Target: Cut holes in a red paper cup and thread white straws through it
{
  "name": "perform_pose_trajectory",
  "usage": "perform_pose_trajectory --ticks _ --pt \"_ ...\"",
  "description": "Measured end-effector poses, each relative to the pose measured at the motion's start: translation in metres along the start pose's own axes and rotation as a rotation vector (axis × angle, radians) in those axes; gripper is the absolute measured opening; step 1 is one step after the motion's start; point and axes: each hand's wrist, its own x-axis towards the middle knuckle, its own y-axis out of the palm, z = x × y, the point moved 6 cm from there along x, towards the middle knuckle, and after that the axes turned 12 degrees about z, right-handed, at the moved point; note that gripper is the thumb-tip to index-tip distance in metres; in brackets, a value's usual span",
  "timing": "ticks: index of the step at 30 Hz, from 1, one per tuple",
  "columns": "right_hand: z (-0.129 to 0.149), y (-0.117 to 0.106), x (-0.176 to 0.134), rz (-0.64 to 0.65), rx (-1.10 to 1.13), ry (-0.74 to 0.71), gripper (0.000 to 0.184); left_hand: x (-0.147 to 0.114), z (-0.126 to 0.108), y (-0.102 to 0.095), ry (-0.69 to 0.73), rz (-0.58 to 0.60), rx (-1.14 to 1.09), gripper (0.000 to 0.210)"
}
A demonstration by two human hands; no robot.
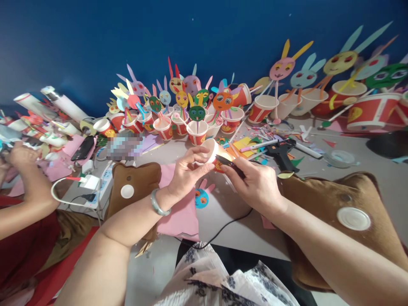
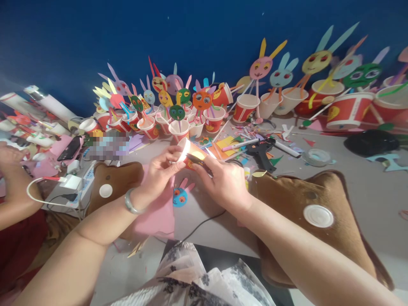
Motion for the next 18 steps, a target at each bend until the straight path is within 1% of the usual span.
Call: perform_pose_trajectory --ticks 3,10,15,18 --pt "0.0 -0.001 -0.001 0.008 0.003 0.003 0.049 0.0 0.0 0.001 -0.027 0.012 -0.002 0.022" --pt "0.001 -0.003 -0.002 -0.017 -0.071 -0.001 0.051 0.004 -0.003 0.003 -0.001 0.078 0.06 0.023" --pt "-0.001 -0.002 -0.003 -0.037 -0.15 -0.012 0.052 0.003 -0.008 0.003 -0.015 0.081 0.115 0.031" --pt "-0.001 -0.002 -0.003 -0.044 -0.203 -0.024 0.051 0.004 -0.01 0.001 -0.012 0.087 0.139 0.032"
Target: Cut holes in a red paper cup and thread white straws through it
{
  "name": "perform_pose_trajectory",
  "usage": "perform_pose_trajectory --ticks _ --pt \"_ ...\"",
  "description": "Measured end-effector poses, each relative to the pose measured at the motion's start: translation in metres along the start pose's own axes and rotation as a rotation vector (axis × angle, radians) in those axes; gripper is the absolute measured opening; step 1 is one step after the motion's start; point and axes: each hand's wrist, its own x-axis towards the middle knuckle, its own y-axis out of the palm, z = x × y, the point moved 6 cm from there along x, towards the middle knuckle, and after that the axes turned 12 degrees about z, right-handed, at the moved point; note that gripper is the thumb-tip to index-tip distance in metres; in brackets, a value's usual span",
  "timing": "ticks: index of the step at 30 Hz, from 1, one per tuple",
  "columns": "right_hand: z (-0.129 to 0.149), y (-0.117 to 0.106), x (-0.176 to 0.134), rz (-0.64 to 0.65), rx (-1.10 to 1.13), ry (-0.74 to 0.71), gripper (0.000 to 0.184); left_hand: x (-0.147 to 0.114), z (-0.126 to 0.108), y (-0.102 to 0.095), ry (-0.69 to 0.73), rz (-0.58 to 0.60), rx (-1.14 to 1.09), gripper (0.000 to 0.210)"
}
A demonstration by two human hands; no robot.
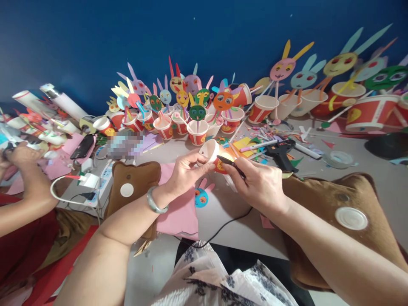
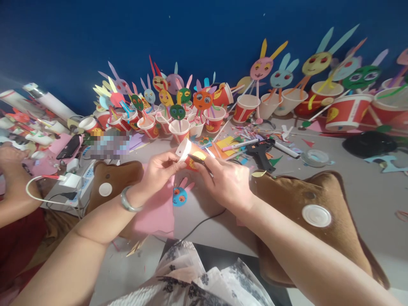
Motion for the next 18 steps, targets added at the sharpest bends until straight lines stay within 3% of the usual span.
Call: perform_pose_trajectory --ticks 8,18 --pt "-0.001 -0.0025 0.0007 -0.042 -0.035 -0.027 0.05 0.0025 -0.0002 0.0002 -0.055 0.029 -0.084 0.034" --pt "-0.0006 -0.0054 0.0006 -0.051 -0.042 -0.045 0.046 0.0017 0.0031 -0.0036 -0.08 0.053 -0.038 0.03"
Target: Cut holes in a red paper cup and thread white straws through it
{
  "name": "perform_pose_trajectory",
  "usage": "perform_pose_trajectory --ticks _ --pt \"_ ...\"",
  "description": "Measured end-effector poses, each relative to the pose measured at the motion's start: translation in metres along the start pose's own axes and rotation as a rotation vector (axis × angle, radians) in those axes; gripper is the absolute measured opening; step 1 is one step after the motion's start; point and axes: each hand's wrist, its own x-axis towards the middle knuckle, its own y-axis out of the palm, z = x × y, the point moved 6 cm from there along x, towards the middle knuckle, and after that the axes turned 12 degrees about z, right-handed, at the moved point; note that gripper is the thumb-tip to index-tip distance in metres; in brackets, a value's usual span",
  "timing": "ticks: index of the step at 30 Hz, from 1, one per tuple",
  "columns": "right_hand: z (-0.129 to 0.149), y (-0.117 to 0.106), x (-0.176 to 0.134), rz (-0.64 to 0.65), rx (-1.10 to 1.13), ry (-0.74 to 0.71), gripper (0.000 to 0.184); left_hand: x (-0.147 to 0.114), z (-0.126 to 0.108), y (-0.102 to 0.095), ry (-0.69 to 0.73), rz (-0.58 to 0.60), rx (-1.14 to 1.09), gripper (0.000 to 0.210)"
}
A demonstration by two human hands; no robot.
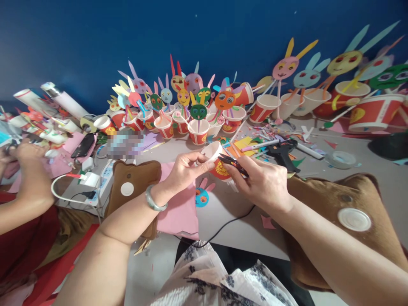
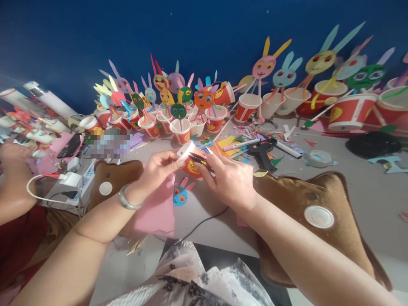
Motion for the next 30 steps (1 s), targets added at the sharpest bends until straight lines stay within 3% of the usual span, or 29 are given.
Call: perform_pose_trajectory --ticks 9,17,30 --pt "0.0 0.0 0.004 0.08 0.052 -0.091 0.049 0.001 -0.009 -0.002 -0.064 0.13 -0.08 0.031" --pt "0.003 -0.004 0.005 0.065 0.01 -0.252 0.046 0.001 -0.006 -0.006 -0.126 0.262 -0.111 0.026" --pt "0.009 -0.008 0.003 0.049 0.015 -0.36 0.035 0.003 -0.002 -0.006 -0.236 0.329 -0.182 0.032"
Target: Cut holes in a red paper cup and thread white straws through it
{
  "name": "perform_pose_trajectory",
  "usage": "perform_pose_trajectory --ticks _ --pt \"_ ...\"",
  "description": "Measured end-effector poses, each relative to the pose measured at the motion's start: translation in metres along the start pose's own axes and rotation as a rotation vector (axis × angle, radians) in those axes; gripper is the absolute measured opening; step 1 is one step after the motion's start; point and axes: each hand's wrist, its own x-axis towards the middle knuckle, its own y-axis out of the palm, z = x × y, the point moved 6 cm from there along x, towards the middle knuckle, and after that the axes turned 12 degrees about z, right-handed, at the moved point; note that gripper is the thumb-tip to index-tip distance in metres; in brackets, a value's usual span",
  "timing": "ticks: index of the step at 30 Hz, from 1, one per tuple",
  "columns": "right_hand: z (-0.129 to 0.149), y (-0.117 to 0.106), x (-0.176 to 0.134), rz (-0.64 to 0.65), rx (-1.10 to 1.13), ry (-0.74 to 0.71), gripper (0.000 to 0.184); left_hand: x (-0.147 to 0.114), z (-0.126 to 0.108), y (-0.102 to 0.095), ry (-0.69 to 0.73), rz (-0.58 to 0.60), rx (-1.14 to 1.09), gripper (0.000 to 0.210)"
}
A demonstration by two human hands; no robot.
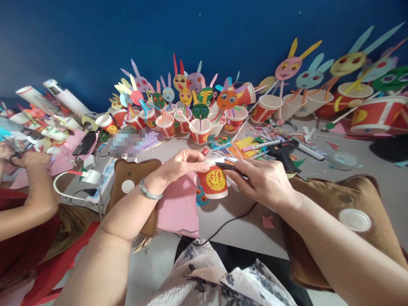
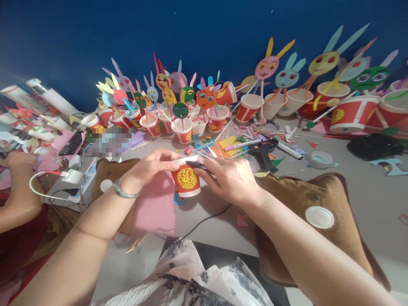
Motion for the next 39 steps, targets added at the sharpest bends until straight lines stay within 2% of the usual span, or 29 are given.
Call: perform_pose_trajectory --ticks 6,12,22,31,39 --pt "-0.001 0.0013 0.0003 0.006 0.002 0.0 0.038 0.0011 0.003 -0.0031 0.005 0.011 -0.019 0.027" --pt "-0.0037 0.002 -0.0015 -0.009 -0.026 -0.027 0.037 0.0021 0.0052 -0.0028 -0.002 0.088 -0.027 0.031" --pt "0.0041 -0.0033 0.0022 0.03 0.023 -0.184 0.036 0.0003 0.0087 -0.0022 -0.083 0.216 0.033 0.032" --pt "0.0051 -0.0045 0.0016 0.053 0.039 -0.183 0.037 0.0012 0.0078 -0.0021 -0.079 0.244 0.077 0.031" --pt "0.0018 0.0004 0.0026 0.154 0.123 -0.16 0.038 -0.0002 0.0095 -0.0023 -0.092 0.252 0.051 0.031"
